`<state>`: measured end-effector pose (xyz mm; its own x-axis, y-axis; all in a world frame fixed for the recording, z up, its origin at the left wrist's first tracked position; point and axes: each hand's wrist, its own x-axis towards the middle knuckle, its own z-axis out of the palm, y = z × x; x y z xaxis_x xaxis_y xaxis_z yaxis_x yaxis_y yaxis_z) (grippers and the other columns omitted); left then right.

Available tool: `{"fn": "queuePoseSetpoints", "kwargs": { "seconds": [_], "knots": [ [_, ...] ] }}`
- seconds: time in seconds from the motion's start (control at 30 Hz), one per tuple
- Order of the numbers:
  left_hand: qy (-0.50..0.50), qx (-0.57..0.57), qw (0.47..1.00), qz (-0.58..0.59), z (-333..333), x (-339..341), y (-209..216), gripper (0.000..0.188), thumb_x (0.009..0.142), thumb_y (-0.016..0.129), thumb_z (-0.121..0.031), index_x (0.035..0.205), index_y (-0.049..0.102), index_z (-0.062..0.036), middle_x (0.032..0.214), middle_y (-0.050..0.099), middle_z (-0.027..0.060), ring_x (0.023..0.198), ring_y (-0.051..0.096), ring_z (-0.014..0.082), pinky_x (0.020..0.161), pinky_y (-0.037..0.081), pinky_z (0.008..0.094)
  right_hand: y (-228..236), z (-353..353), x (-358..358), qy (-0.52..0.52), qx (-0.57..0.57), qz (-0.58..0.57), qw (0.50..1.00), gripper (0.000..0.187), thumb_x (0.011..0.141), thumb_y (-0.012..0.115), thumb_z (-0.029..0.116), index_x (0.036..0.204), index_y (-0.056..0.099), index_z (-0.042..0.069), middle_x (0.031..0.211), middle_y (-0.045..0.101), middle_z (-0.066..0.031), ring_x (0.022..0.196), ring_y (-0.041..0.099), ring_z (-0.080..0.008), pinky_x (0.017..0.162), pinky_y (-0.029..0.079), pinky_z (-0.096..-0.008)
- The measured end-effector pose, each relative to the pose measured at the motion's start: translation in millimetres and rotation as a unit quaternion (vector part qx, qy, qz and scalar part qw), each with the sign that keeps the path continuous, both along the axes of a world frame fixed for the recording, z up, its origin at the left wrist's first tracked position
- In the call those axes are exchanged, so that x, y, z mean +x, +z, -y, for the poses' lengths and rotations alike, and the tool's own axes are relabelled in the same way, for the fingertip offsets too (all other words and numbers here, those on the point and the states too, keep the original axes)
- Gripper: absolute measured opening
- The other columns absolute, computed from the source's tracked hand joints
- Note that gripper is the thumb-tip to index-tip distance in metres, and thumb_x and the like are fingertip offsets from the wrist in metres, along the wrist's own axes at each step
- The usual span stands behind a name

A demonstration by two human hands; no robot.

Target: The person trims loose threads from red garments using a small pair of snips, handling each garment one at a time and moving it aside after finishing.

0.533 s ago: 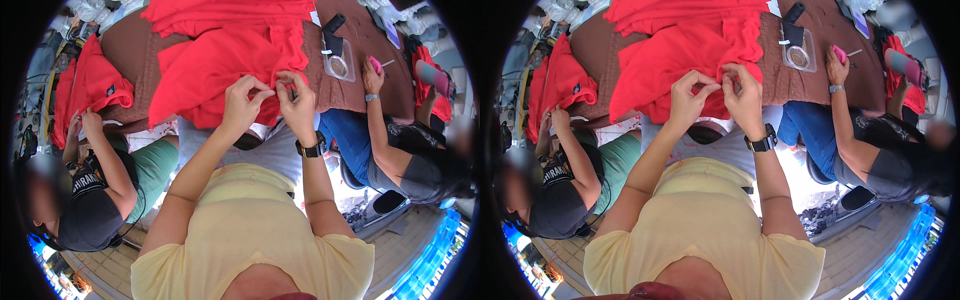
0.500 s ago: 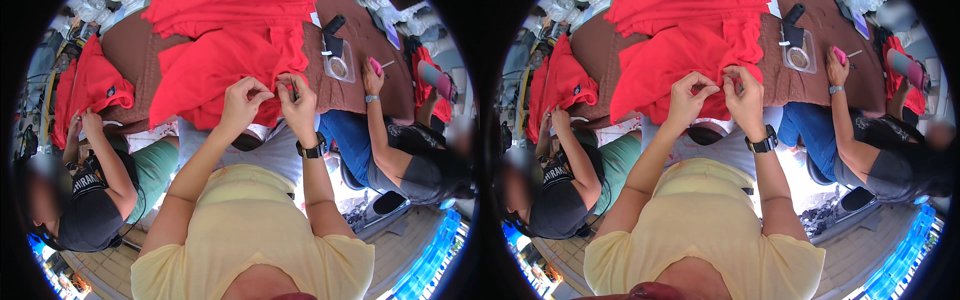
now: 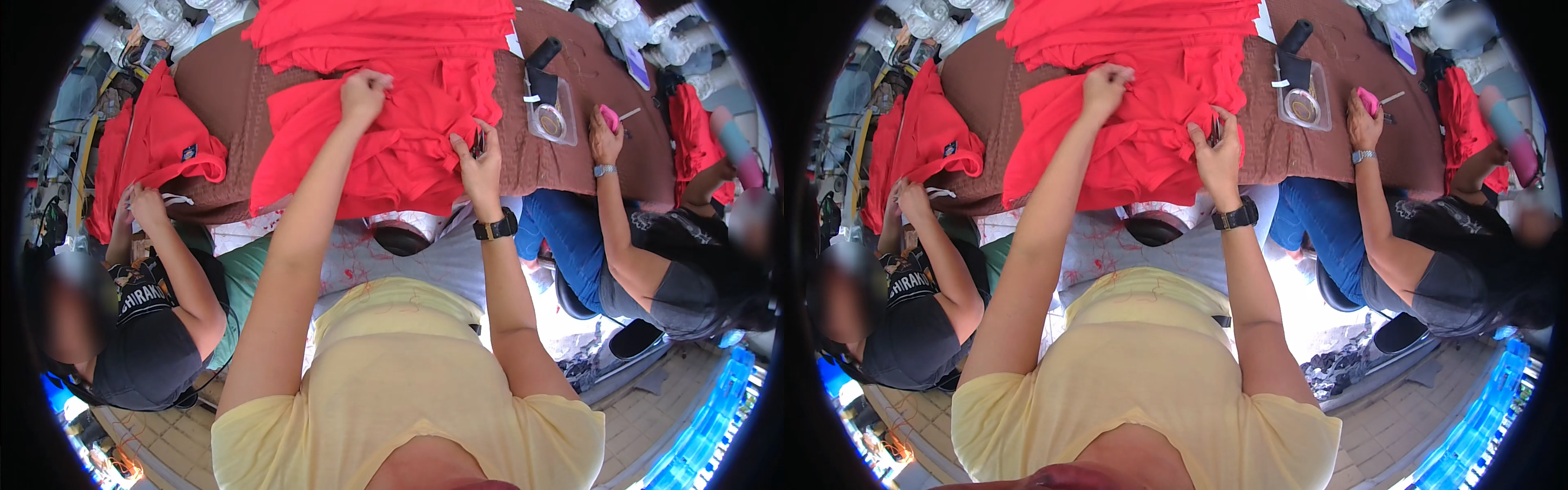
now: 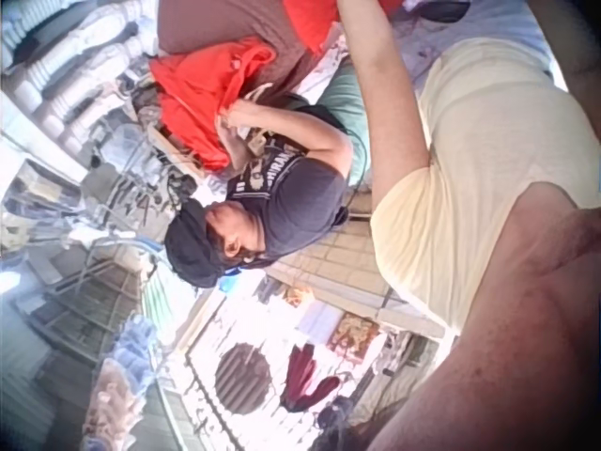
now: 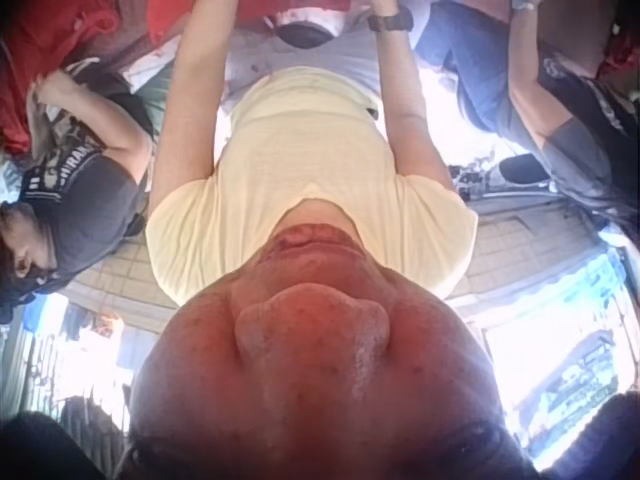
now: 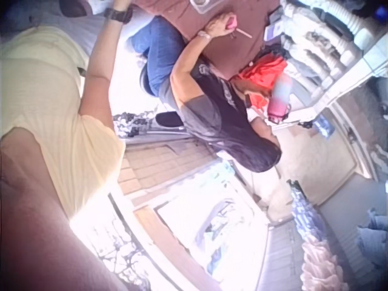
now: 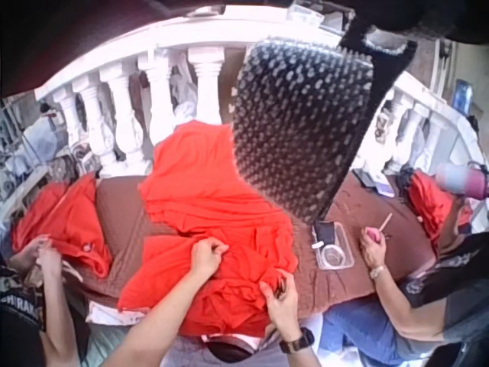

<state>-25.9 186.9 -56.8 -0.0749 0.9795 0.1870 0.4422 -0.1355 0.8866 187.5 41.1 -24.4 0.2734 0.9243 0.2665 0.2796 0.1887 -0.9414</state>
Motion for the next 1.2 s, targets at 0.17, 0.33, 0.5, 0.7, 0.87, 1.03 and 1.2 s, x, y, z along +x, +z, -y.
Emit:
{"fn": "queuePoseSetpoints", "kwargs": {
  "seconds": [0.17,0.33,0.5,0.7,0.87,1.03,1.2],
  "knots": [
    [-0.041,-0.106,0.944,0.310,8,-39,40,0.021,0.103,0.062,-0.024,0.107,0.064,-0.0035,0.093,0.067,0.0021,0.072,0.057,0.0080,0.063,0.047,0.0235,-10,1,7,0.010,-0.049,-0.027,0.998,0.050,0.087,0.078,0.015,0.129,0.056,0.000,0.114,0.065,-0.0150,0.107,0.061,-0.0228,0.095,0.047,-0.0349],
    [-0.247,-0.088,0.884,0.386,113,-56,94,0.010,0.103,0.060,-0.017,0.102,0.060,-0.0064,0.090,0.066,0.0034,0.076,0.059,0.0094,0.071,0.050,0.0229,-15,-1,10,0.010,-0.015,-0.057,0.998,0.049,0.087,0.078,0.014,0.128,0.056,-0.001,0.116,0.063,-0.0151,0.109,0.057,-0.0219,0.097,0.045,-0.0343],
    [-0.457,-0.290,0.841,-0.022,220,-36,49,0.012,0.095,0.066,-0.007,0.103,0.069,0.0000,0.100,0.070,0.0104,0.097,0.067,0.0209,0.087,0.054,0.0344,-25,-4,9,0.029,-0.020,-0.092,0.995,0.050,0.086,0.078,0.014,0.128,0.056,-0.001,0.113,0.063,-0.0139,0.105,0.057,-0.0204,0.095,0.045,-0.0330],
    [-0.201,0.094,0.972,-0.081,145,-12,95,0.018,0.088,0.072,-0.010,0.101,0.067,0.0013,0.097,0.066,0.0152,0.089,0.065,0.0295,0.082,0.052,0.0372,-18,-1,10,0.003,-0.023,-0.032,0.999,0.050,0.086,0.078,0.015,0.128,0.056,-0.001,0.109,0.063,-0.0124,0.099,0.058,-0.0189,0.089,0.047,-0.0324],
    [-0.041,0.212,0.958,-0.190,26,13,40,0.025,0.088,0.075,-0.015,0.109,0.070,-0.0020,0.094,0.068,0.0110,0.077,0.063,0.0315,0.075,0.053,0.0402,-10,2,11,-0.011,-0.057,0.003,0.998,0.048,0.087,0.076,0.015,0.128,0.056,0.000,0.108,0.065,-0.0146,0.098,0.060,-0.0202,0.089,0.048,-0.0338],
    [-0.012,-0.079,0.979,0.187,-17,-27,7,0.022,0.093,0.074,-0.017,0.107,0.072,0.0001,0.086,0.073,0.0035,0.069,0.064,0.0146,0.067,0.053,0.0284,0,2,-4,0.013,-0.024,0.013,1.000,0.048,0.089,0.075,0.013,0.130,0.054,-0.002,0.113,0.065,-0.0163,0.105,0.062,-0.0216,0.094,0.048,-0.0342],
    [-0.043,-0.068,0.934,0.349,27,-52,60,0.021,0.098,0.068,-0.016,0.108,0.070,0.0020,0.093,0.071,0.0062,0.079,0.066,0.0121,0.072,0.054,0.0246,-16,1,13,0.022,-0.025,-0.065,0.997,0.049,0.091,0.073,0.013,0.132,0.052,-0.002,0.116,0.064,-0.0154,0.108,0.061,-0.0199,0.098,0.047,-0.0340]
  ]
}}
